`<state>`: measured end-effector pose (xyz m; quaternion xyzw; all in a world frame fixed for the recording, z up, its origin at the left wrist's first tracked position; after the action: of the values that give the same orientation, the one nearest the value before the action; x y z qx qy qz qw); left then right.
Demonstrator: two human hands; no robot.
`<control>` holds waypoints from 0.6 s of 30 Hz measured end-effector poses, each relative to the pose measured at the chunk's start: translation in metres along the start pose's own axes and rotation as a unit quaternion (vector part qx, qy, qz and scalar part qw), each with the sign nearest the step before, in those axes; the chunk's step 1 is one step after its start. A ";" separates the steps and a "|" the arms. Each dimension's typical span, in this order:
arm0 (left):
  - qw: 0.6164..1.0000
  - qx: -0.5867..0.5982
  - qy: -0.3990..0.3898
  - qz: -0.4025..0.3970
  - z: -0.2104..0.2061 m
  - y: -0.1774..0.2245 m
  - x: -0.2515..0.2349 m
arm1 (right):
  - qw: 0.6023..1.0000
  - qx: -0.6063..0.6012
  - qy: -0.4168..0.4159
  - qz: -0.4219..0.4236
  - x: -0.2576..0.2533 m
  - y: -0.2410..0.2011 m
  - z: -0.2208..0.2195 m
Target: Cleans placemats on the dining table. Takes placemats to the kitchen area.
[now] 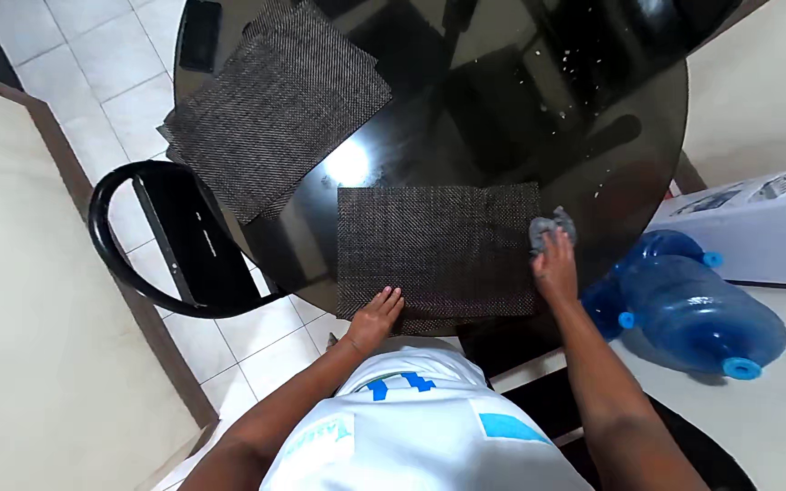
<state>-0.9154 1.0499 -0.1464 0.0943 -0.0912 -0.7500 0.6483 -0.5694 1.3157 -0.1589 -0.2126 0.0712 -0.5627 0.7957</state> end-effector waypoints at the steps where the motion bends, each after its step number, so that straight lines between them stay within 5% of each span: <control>1: 1.000 0.005 -0.001 -0.003 0.001 0.001 -0.001 | 1.000 -0.010 0.024 -0.009 -0.009 0.002 0.008; 5: 0.997 0.040 -0.022 -0.058 0.003 0.008 -0.012 | 0.994 -0.050 0.023 0.099 -0.023 -0.127 0.001; 9: 0.996 0.046 -0.019 -0.074 -0.015 0.005 -0.011 | 0.921 -0.061 -0.218 0.319 0.003 -0.271 -0.088; 11: 0.998 0.035 0.010 -0.059 -0.021 0.002 -0.001 | 0.894 -0.057 -0.242 0.372 0.005 -0.280 -0.121; 13: 0.997 0.042 0.037 -0.053 -0.022 -0.002 0.000 | 0.912 -0.061 -0.199 0.353 -0.010 -0.265 -0.115; 18: 0.995 0.051 0.060 -0.059 -0.027 -0.002 0.002 | 0.980 -0.004 -0.095 0.173 -0.064 -0.157 -0.057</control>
<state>-0.9104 1.0481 -0.1729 0.1769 -0.0844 -0.7746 0.6013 -0.7476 1.3166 -0.1524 -0.2531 0.0328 -0.3936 0.8831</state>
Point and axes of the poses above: each hand's wrist, its own x-axis away from the middle knuckle, its own z-axis out of the back of the hand, y = z × x, the point moved 2 cm from there along -x, towards the middle knuckle, and after that the axes turned 9 degrees about -x, right-handed, at the moved point
